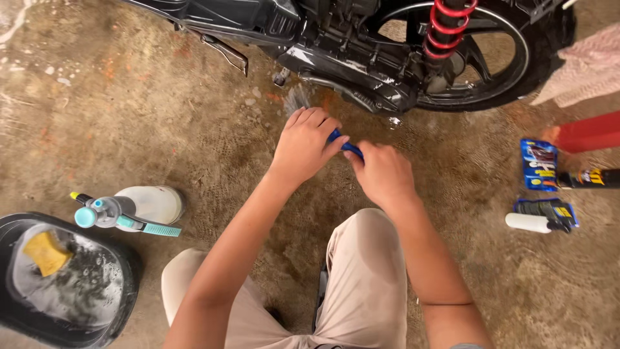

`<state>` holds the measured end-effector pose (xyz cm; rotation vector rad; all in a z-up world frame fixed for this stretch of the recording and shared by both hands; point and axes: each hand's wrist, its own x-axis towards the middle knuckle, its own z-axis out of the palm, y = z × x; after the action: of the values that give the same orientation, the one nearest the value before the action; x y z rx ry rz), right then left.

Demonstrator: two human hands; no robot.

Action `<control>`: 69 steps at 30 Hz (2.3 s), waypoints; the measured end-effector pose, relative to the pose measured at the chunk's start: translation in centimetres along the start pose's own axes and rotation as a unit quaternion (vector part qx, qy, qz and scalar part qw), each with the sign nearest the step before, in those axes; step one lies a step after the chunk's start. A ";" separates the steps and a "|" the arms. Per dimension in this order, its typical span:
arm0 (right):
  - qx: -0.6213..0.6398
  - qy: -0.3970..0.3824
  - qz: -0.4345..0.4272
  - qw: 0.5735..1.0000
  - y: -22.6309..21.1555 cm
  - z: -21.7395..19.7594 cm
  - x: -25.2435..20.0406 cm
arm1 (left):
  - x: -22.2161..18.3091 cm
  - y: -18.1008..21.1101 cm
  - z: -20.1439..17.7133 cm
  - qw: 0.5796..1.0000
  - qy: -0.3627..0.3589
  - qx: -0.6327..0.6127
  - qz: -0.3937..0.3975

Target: The person sprays a cleaning solution from a pressure sprayer onto a black motorcycle, covering the body, engine, and rear wheel. They then use a blue brush to scrub the rear wheel and engine area, focusing on removing dirt from the mechanical components.

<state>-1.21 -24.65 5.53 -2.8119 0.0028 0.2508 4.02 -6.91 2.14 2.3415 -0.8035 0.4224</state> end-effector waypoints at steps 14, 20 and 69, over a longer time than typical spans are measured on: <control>0.163 -0.007 -0.069 0.984 3.1 0.4 3.1 | 2.8 -1.6 -1.6 0.998 -0.044 0.041 0.001; 0.131 0.168 -0.009 0.977 4.9 1.0 0.3 | 2.0 -2.7 0.8 1.000 0.012 -0.022 0.016; 0.060 0.108 0.248 0.961 6.6 -3.0 -0.9 | 3.3 -3.8 10.5 0.988 0.014 -0.147 0.037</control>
<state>-1.75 -31.87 6.40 -2.6549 0.7508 0.0479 10.02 -12.81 -5.99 2.0342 -0.8789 0.3411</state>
